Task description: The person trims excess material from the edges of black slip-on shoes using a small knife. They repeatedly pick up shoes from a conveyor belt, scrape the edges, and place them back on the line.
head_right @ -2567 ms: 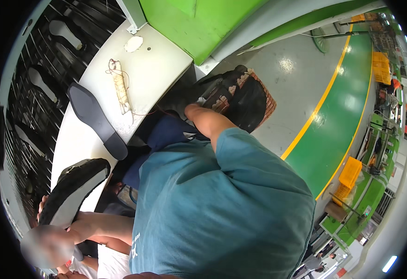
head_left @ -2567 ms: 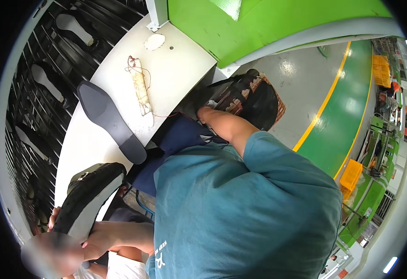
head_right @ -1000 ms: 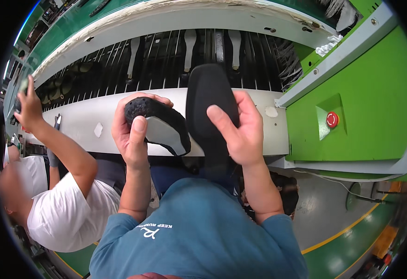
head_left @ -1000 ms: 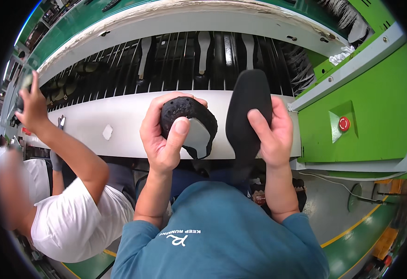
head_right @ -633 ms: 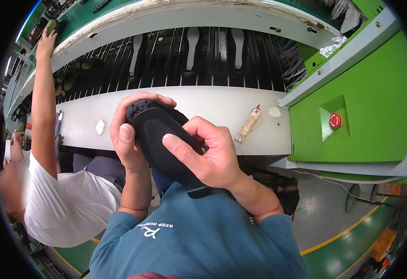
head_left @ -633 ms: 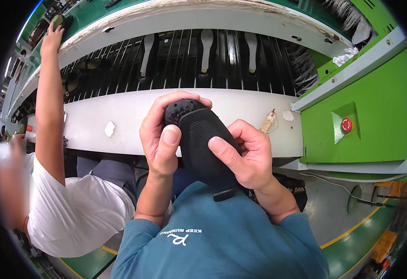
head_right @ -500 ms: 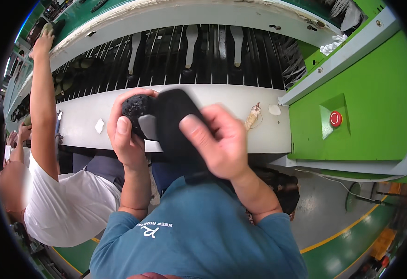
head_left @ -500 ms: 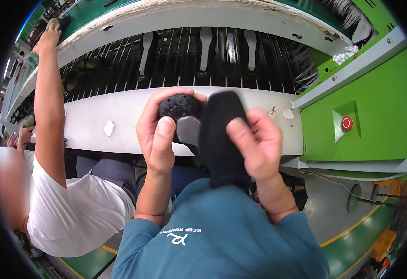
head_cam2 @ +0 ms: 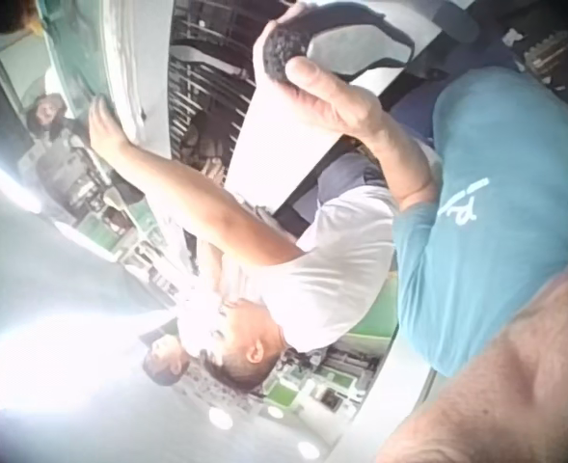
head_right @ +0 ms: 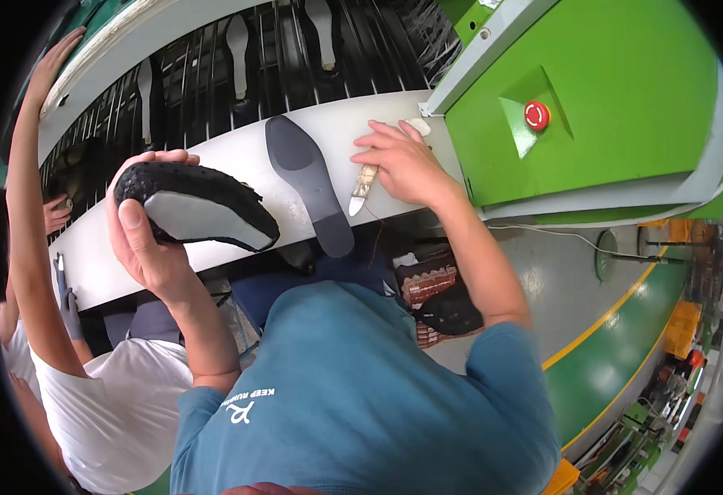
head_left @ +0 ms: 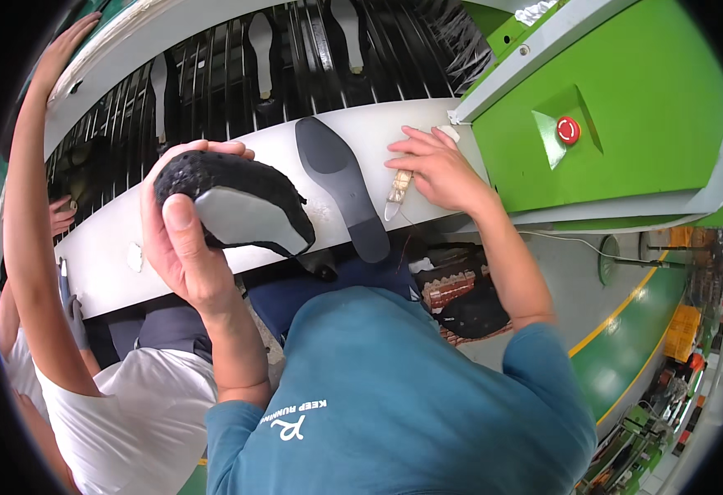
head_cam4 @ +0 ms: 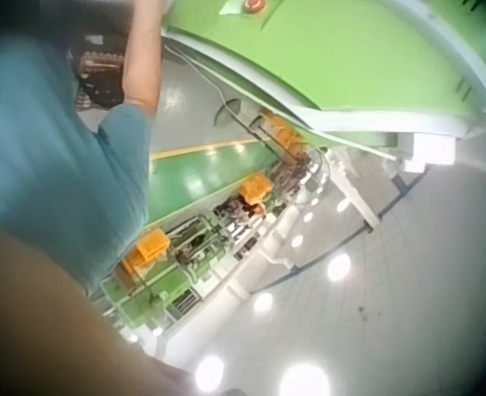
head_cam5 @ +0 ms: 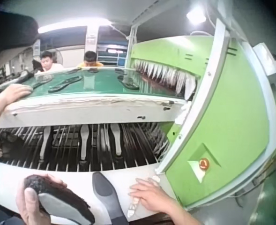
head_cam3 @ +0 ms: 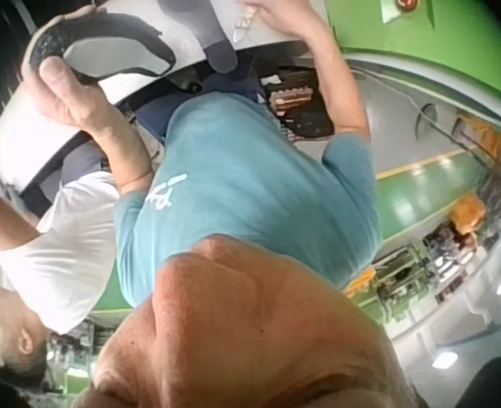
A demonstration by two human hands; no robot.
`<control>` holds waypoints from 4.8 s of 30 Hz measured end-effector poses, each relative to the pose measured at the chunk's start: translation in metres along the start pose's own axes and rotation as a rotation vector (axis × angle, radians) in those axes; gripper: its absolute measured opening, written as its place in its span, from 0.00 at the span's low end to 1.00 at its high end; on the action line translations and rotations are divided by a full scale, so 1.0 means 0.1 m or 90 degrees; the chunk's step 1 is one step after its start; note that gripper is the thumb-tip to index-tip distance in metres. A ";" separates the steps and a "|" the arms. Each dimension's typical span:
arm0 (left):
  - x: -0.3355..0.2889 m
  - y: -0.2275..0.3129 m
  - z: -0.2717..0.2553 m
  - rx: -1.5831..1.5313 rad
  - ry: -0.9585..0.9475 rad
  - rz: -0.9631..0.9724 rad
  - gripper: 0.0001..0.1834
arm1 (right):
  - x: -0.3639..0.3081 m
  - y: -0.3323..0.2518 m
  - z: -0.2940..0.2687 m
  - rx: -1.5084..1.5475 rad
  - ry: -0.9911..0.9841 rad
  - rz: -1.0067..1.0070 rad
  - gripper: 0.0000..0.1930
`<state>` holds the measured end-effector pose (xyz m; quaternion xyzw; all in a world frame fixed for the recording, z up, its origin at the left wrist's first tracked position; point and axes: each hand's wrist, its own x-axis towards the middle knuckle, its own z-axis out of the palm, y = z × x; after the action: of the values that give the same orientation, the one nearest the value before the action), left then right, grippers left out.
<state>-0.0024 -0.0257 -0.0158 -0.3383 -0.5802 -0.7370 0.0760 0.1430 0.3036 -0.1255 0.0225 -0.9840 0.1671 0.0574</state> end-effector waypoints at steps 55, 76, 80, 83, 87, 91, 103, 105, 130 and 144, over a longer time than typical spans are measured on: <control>0.11 -0.10 -0.12 -0.084 -0.084 0.071 0.20 | 1.27 -2.44 -2.35 -0.374 -0.176 -0.250 0.25; 0.13 -0.02 -0.28 -0.012 -0.092 0.087 0.18 | 1.47 -2.41 -2.12 -0.310 -0.235 -0.274 0.25; 0.12 -0.06 -0.29 -0.040 -0.062 0.064 0.19 | 1.49 -2.36 -2.03 -0.285 -0.211 -0.274 0.24; 0.12 -0.03 -0.31 -0.082 -0.048 0.037 0.17 | 1.45 -2.32 -1.94 -0.241 -0.172 -0.290 0.24; 0.08 -0.05 -0.30 -0.114 -0.047 0.042 0.20 | 1.34 -2.25 -1.91 -0.180 -0.138 -0.294 0.23; 0.07 -0.02 -0.29 -0.125 -0.039 0.009 0.21 | 1.21 -2.10 -2.00 -0.132 -0.098 -0.278 0.22; 0.10 0.01 -0.12 -0.023 -0.075 0.077 0.17 | 1.18 -1.86 -1.93 -0.140 -0.083 -0.309 0.21; 0.10 0.02 -0.11 -0.022 -0.079 0.073 0.17 | 1.17 -1.88 -1.95 -0.138 -0.099 -0.286 0.22; 0.25 -0.10 -0.22 -0.142 0.006 -0.028 0.19 | 0.98 -1.46 -1.02 0.316 0.078 -0.065 0.12; 0.24 -0.09 -0.15 -0.096 -0.003 -0.021 0.19 | 0.23 -0.05 -0.02 -0.216 0.308 0.150 0.27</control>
<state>-0.0316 -0.0296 -0.0101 -0.3352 -0.5287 -0.7790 0.0365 0.1205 0.2987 -0.1190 -0.1417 -0.9514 0.0066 0.2732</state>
